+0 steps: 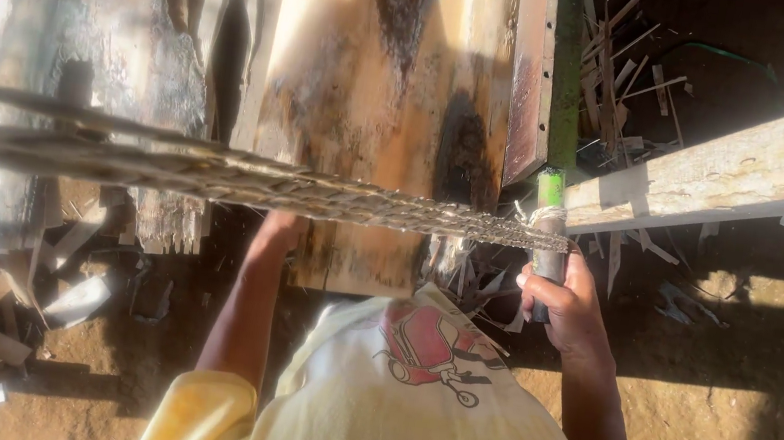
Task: Feeding wood planks into a woodworking machine, likely a planer or jointer.
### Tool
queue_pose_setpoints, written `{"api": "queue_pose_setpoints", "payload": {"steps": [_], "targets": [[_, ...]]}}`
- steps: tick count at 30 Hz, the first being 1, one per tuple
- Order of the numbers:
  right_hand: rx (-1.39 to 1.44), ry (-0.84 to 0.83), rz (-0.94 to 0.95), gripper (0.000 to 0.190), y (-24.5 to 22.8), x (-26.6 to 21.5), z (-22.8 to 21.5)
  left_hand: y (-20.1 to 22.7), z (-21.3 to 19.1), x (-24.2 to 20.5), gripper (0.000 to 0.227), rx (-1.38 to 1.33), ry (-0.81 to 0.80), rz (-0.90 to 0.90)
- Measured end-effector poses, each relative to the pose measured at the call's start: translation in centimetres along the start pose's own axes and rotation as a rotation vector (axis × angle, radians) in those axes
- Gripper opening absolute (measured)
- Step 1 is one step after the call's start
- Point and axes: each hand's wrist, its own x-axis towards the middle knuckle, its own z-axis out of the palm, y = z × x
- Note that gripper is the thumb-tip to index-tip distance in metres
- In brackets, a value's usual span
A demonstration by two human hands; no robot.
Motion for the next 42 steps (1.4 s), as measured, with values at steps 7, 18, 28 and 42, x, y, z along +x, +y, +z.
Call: {"api": "queue_pose_setpoints", "payload": {"steps": [7, 18, 28, 42], "targets": [[-0.034, -0.026, -0.026, 0.063, 2.7, 0.5, -1.4, 6.3, 1.1, 1.1, 0.042, 0.047, 0.024, -0.085], [-0.147, -0.05, -0.02, 0.076, 0.3, -0.2, -2.7, 8.6, 6.7, 0.8, 0.042, 0.044, 0.141, -0.22], [-0.175, -0.102, -0.026, 0.082, 1.6, 0.1, -3.6, 2.6, 2.6, -3.3, 0.041, -0.042, 0.305, -0.307], [-0.311, 0.035, -0.031, 0.062, 3.0, 0.8, -3.1, 7.3, 3.9, -3.9, 0.03, -0.12, 0.245, -0.175]]}}
